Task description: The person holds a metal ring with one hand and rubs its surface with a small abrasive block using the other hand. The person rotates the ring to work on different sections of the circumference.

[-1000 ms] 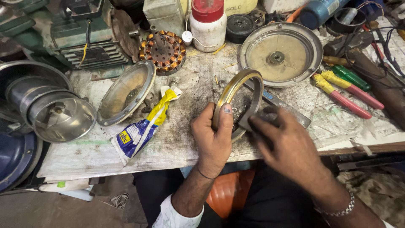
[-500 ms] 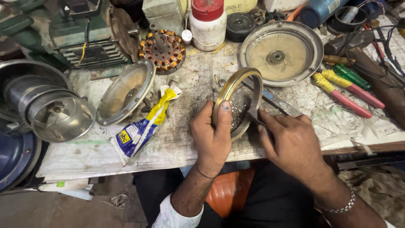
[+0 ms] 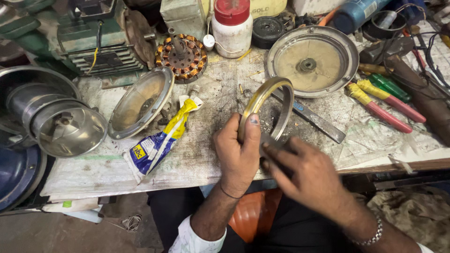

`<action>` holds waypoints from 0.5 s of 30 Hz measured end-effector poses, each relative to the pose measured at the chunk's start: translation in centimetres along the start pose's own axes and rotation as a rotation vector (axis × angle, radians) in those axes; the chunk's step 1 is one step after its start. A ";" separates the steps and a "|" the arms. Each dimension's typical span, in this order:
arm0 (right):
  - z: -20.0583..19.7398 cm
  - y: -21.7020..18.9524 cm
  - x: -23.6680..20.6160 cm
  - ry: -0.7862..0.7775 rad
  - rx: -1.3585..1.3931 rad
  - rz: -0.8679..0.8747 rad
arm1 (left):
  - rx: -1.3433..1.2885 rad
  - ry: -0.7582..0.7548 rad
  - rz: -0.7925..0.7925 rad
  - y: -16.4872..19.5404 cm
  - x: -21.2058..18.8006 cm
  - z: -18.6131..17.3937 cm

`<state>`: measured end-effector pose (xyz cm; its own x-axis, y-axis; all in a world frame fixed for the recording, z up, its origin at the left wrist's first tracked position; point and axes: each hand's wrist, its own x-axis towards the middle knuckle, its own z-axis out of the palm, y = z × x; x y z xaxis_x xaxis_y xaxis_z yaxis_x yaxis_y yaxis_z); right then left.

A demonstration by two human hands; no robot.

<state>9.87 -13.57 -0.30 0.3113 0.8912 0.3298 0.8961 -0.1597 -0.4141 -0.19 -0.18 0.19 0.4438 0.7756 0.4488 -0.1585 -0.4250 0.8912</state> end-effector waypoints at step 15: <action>-0.5 -1.8 -0.9 0.008 -0.118 0.022 | -0.010 -0.002 0.057 0.3 0.0 -0.2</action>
<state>8.08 -14.30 0.55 0.3332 0.8835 0.3292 0.9200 -0.2283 -0.3187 -0.37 -0.20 0.44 0.4357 0.7495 0.4985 -0.1919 -0.4637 0.8649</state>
